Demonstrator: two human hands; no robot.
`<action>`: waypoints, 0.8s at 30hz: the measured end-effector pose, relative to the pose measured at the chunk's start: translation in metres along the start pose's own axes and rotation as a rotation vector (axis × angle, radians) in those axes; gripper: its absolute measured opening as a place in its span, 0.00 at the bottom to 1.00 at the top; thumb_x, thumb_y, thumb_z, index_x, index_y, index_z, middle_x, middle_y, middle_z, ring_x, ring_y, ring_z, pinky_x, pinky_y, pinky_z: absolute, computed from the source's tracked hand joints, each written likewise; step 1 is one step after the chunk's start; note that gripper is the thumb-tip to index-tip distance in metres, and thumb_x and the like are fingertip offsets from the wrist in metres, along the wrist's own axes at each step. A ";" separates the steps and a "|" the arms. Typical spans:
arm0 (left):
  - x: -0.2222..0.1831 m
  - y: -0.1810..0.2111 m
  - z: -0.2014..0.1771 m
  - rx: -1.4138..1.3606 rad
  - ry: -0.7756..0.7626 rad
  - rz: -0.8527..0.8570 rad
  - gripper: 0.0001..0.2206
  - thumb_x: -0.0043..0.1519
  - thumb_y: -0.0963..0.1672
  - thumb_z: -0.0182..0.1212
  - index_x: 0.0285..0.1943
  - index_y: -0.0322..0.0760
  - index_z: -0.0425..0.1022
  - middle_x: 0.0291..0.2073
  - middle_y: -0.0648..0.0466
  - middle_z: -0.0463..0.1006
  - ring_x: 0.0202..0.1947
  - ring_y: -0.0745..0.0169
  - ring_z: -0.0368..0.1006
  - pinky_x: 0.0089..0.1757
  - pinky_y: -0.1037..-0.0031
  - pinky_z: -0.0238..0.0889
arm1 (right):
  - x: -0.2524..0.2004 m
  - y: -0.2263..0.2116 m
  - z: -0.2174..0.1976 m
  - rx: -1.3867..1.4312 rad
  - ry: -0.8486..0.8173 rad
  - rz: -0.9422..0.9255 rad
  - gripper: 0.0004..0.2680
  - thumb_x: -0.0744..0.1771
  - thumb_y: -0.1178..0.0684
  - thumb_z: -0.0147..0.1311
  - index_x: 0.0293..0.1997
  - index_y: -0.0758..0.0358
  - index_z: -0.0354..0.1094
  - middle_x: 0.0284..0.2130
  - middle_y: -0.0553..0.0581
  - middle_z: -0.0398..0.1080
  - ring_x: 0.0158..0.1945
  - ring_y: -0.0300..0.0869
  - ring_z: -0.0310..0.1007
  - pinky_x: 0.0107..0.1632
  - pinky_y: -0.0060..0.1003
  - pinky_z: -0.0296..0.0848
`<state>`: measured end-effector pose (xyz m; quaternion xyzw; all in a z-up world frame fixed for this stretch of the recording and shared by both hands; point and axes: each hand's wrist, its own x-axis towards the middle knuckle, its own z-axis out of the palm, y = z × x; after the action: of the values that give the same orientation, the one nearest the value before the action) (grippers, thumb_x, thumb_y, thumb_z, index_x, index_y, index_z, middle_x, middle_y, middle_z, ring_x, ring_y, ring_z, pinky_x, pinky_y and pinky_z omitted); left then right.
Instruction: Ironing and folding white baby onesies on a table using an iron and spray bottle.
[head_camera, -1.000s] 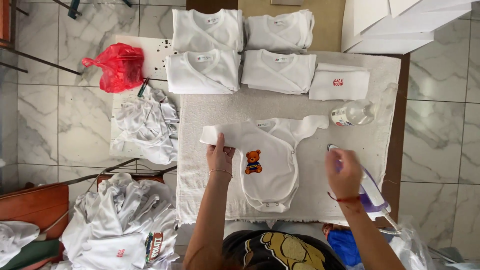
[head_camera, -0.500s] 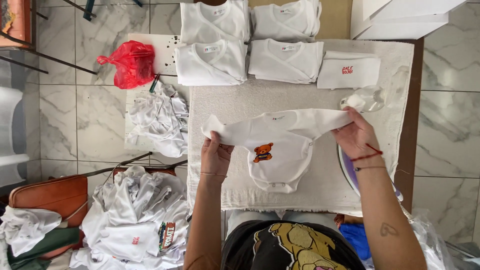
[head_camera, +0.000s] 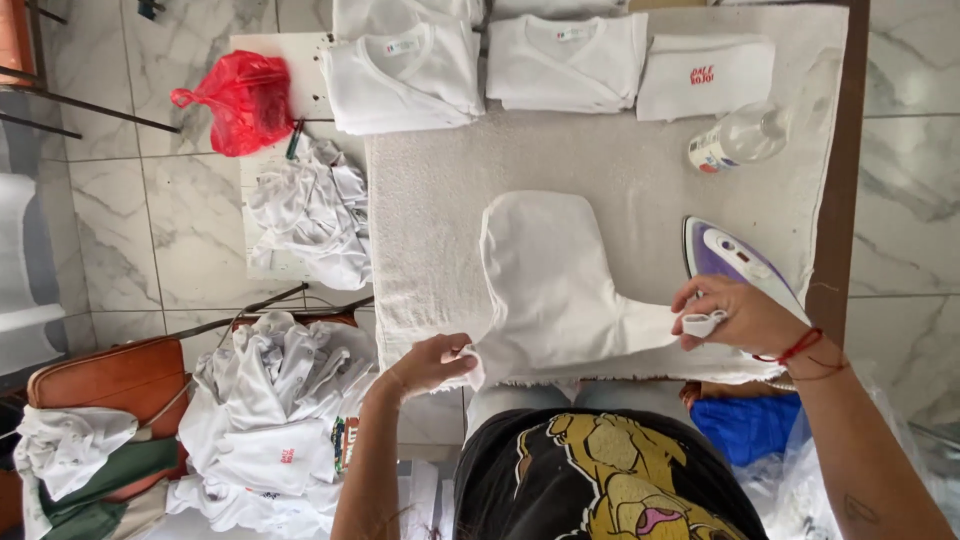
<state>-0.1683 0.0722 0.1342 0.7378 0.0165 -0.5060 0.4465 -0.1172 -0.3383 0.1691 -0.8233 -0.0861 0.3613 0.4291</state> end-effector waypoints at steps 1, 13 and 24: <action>0.009 0.008 0.006 -0.004 -0.015 -0.010 0.12 0.54 0.50 0.53 0.39 0.41 0.69 0.30 0.46 0.71 0.41 0.48 0.63 0.48 0.57 0.49 | 0.002 0.006 0.006 0.010 -0.007 0.014 0.08 0.50 0.48 0.66 0.20 0.58 0.75 0.33 0.55 0.71 0.39 0.51 0.68 0.47 0.43 0.61; 0.153 0.060 0.107 0.784 -0.100 0.270 0.15 0.49 0.58 0.51 0.43 0.66 0.64 0.35 0.73 0.74 0.42 0.67 0.68 0.49 0.63 0.49 | -0.006 0.019 0.047 -0.024 0.225 0.162 0.10 0.56 0.48 0.61 0.27 0.61 0.64 0.32 0.55 0.69 0.38 0.44 0.69 0.43 0.37 0.64; 0.079 0.038 0.121 -0.798 0.171 0.026 0.19 0.60 0.56 0.37 0.45 0.45 0.67 0.40 0.52 0.74 0.44 0.59 0.70 0.39 0.68 0.65 | 0.001 -0.054 0.126 0.083 0.450 -0.035 0.21 0.54 0.61 0.49 0.51 0.54 0.59 0.35 0.54 0.62 0.33 0.45 0.65 0.35 0.34 0.68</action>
<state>-0.2000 -0.0663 0.0876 0.5462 0.2394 -0.3911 0.7010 -0.1920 -0.2235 0.1637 -0.8632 0.0125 0.1643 0.4772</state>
